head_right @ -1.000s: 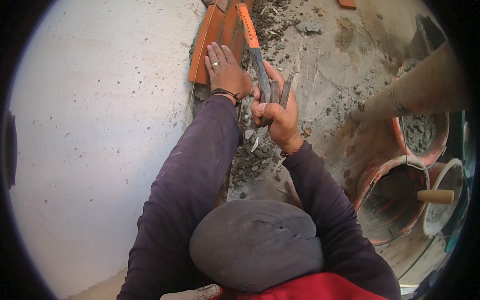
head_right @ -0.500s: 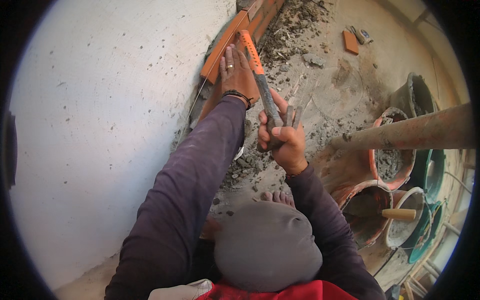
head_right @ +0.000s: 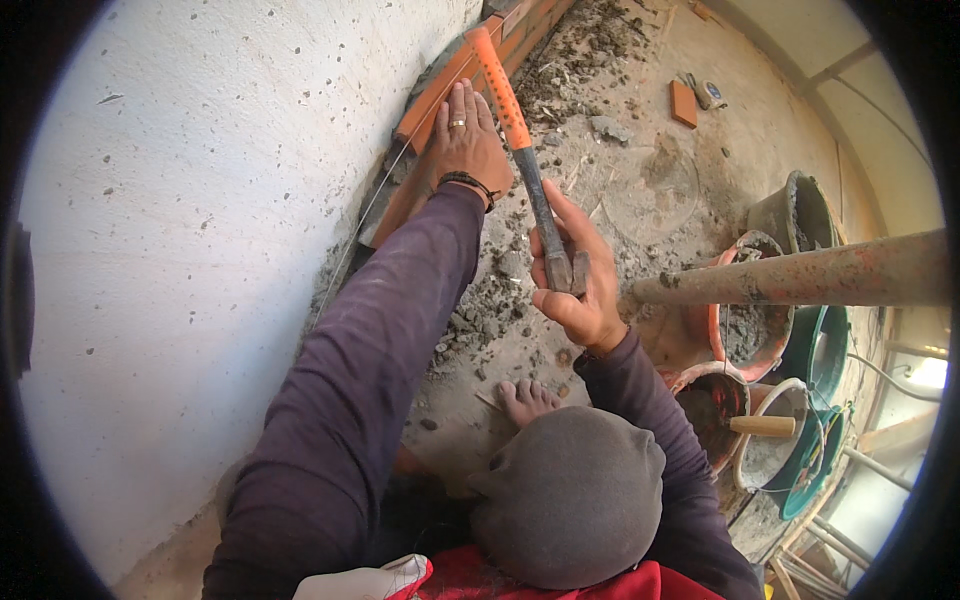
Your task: The person applies mortar to bricks with a trowel and secures them against a wall by hand and with a hammer.
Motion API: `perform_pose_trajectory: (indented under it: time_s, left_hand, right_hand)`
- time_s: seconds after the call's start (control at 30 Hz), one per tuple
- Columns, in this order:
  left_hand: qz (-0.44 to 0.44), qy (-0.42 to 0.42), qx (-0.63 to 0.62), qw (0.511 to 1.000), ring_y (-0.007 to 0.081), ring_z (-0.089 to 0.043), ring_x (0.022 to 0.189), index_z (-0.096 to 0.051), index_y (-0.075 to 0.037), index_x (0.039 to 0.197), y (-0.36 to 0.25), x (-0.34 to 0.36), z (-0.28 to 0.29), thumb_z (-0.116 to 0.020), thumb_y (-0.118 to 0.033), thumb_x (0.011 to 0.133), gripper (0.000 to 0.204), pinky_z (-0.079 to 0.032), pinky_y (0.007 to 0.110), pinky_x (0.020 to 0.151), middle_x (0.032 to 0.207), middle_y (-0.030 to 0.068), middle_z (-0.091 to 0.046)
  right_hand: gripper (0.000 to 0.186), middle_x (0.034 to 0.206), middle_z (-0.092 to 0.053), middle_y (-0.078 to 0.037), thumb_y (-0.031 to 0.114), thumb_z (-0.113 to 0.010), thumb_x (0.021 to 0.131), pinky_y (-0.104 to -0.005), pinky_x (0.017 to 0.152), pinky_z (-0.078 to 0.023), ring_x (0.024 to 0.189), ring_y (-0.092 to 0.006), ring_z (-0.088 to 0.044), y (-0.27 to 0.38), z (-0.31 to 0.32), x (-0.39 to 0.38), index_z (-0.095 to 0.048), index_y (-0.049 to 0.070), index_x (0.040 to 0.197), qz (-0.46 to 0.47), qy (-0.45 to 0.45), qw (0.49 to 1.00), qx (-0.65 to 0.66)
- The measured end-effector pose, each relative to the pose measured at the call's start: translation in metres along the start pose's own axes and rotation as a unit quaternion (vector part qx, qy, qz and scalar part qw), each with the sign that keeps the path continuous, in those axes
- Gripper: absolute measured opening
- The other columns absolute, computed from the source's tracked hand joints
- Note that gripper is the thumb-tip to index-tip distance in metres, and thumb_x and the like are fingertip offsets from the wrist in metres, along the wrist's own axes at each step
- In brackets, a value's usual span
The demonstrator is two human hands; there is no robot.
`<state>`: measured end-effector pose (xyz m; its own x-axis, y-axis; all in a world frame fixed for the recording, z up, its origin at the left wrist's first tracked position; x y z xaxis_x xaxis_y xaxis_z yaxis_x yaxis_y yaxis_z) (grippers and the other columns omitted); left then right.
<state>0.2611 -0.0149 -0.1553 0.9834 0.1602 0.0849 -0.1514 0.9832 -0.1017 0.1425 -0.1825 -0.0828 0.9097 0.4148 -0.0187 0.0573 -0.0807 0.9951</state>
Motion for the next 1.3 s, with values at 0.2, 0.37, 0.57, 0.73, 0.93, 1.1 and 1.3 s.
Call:
perform_pose_trajectory:
  time_s: [0.2,0.37,0.57,0.73,0.93,1.1,1.3]
  left_hand:
    - [-0.001,0.007,0.008,1.000,0.0258,0.005,0.154,-0.009,0.005,0.156,0.000,0.001,-0.001,-0.049,-0.023,0.091,0.081,0.007,0.041,0.123,0.166,0.0166,-0.002]
    - [-0.002,0.043,0.022,0.999,0.0262,0.005,0.154,-0.007,0.005,0.156,0.001,-0.002,0.003,-0.047,-0.025,0.092,0.081,0.007,0.041,0.123,0.166,0.0165,-0.002]
    - [-0.014,0.080,0.022,0.996,0.0264,0.006,0.154,-0.007,0.005,0.156,0.000,-0.001,0.007,-0.048,-0.026,0.091,0.083,0.008,0.041,0.123,0.166,0.0168,-0.002]
    - [-0.006,0.083,0.051,0.995,0.0273,0.007,0.154,-0.008,0.005,0.156,-0.002,-0.005,0.013,-0.049,-0.028,0.091,0.084,0.008,0.041,0.122,0.166,0.0176,-0.002]
    - [-0.010,0.062,0.047,0.997,0.0285,0.007,0.154,-0.013,0.005,0.155,-0.001,-0.004,0.011,-0.054,-0.035,0.090,0.087,0.007,0.042,0.123,0.165,0.0198,-0.003]
    - [-0.020,0.083,0.030,0.996,0.0299,0.004,0.154,-0.012,0.006,0.155,-0.003,-0.003,0.013,-0.058,-0.038,0.089,0.092,0.005,0.043,0.123,0.165,0.0213,-0.004]
    - [-0.009,-0.019,0.008,1.000,0.0311,0.002,0.154,-0.012,0.007,0.154,-0.003,0.000,0.002,-0.058,-0.029,0.086,0.090,0.003,0.043,0.123,0.164,0.0223,-0.005]
  right_hand:
    - [0.108,0.096,-0.054,-0.003,0.036,-0.073,0.057,-0.0225,0.061,-0.044,0.068,-0.0090,-0.053,-0.002,-0.002,-0.003,-0.034,0.005,0.153,0.012,0.021,1.000,-0.005]
    - [0.107,0.095,-0.055,-0.004,0.029,-0.071,0.055,-0.0225,0.061,-0.044,0.068,-0.0088,-0.052,-0.004,-0.003,-0.004,-0.035,0.005,0.153,-0.014,0.026,0.999,0.014]
    - [0.105,0.096,-0.056,-0.005,0.026,-0.068,0.054,-0.0230,0.062,-0.044,0.067,-0.0088,-0.052,-0.001,0.001,-0.004,-0.036,0.005,0.152,-0.023,0.031,0.999,0.018]
    - [0.104,0.095,-0.057,-0.005,0.027,-0.068,0.054,-0.0235,0.063,-0.045,0.067,-0.0090,-0.053,-0.002,0.004,-0.003,-0.038,0.004,0.152,0.008,0.031,0.999,-0.008]
    - [0.104,0.095,-0.057,-0.004,0.025,-0.068,0.054,-0.0230,0.063,-0.044,0.069,-0.0102,-0.054,0.000,0.001,-0.005,-0.039,0.004,0.151,0.053,0.026,0.998,-0.018]
    - [0.102,0.094,-0.057,-0.005,0.027,-0.068,0.056,-0.0242,0.065,-0.045,0.074,-0.0113,-0.054,0.001,0.006,0.001,-0.039,0.004,0.151,-0.006,0.040,0.999,-0.002]
    - [0.101,0.094,-0.057,-0.006,0.032,-0.067,0.057,-0.0278,0.073,-0.045,0.079,-0.0150,-0.054,-0.003,0.009,0.012,-0.040,0.004,0.150,0.084,0.004,0.995,-0.053]
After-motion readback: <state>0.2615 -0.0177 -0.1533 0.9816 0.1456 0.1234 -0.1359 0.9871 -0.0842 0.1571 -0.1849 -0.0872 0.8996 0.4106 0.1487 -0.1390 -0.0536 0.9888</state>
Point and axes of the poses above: each hand's wrist, its own x-axis towards the middle knuckle, its own z-axis out of the back of the hand, y = z × x, the point moved 3 cm from there along x, towards the middle knuckle
